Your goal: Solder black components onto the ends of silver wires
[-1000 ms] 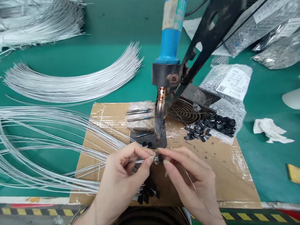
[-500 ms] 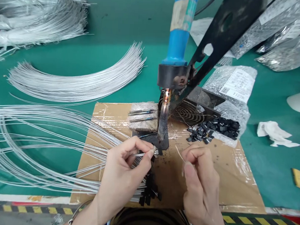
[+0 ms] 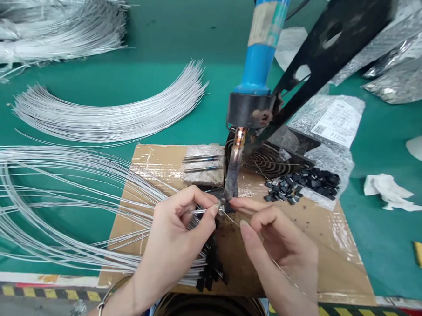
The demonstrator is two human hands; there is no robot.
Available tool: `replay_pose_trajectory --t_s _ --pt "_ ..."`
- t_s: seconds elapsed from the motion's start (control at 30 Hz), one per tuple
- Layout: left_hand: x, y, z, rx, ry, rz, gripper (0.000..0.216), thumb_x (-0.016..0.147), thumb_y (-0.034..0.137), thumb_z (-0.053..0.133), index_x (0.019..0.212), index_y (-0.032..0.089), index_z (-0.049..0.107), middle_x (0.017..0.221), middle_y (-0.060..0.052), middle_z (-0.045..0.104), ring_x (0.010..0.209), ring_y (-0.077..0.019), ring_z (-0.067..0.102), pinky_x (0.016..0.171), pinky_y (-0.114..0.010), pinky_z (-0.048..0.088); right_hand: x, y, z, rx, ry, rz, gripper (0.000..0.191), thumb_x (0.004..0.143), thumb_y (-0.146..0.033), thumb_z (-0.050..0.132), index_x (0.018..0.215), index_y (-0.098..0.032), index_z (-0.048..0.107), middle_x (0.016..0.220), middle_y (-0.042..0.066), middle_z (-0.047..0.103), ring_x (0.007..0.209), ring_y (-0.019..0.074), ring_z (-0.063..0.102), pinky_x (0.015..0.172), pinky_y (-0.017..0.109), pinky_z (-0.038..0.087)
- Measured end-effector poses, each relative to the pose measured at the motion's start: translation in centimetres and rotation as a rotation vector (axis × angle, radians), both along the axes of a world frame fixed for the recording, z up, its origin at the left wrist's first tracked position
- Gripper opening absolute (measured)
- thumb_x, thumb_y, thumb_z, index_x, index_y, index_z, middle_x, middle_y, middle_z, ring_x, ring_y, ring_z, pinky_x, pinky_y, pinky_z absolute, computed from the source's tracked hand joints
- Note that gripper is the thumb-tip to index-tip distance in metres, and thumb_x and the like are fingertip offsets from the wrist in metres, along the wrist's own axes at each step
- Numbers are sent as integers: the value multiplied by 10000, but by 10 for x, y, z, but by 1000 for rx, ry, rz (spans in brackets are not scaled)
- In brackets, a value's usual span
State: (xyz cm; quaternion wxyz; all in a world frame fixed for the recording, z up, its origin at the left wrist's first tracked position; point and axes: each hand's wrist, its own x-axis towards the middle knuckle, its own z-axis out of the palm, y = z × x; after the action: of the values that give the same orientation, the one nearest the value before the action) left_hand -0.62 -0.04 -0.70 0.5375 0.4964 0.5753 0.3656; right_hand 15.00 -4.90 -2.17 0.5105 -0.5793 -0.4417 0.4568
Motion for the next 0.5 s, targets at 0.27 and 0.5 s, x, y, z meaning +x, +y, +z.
replay_pose_trajectory --t_s 0.27,0.5 --pt "3 3 2 18 -7 9 135 868 128 711 754 188 671 839 4 758 743 -111 683 659 -169 504 0 5 1 12 33 -35 210 948 -164 657 761 -245 604 1142 39 802 1116 213 755 1038 358 573" --pt "4 4 5 28 -17 5 135 870 124 714 759 185 670 842 1 773 757 -115 694 678 -174 512 0 7 2 17 54 -59 212 948 -181 666 755 -239 602 1162 68 799 1113 237 761 1039 384 580"
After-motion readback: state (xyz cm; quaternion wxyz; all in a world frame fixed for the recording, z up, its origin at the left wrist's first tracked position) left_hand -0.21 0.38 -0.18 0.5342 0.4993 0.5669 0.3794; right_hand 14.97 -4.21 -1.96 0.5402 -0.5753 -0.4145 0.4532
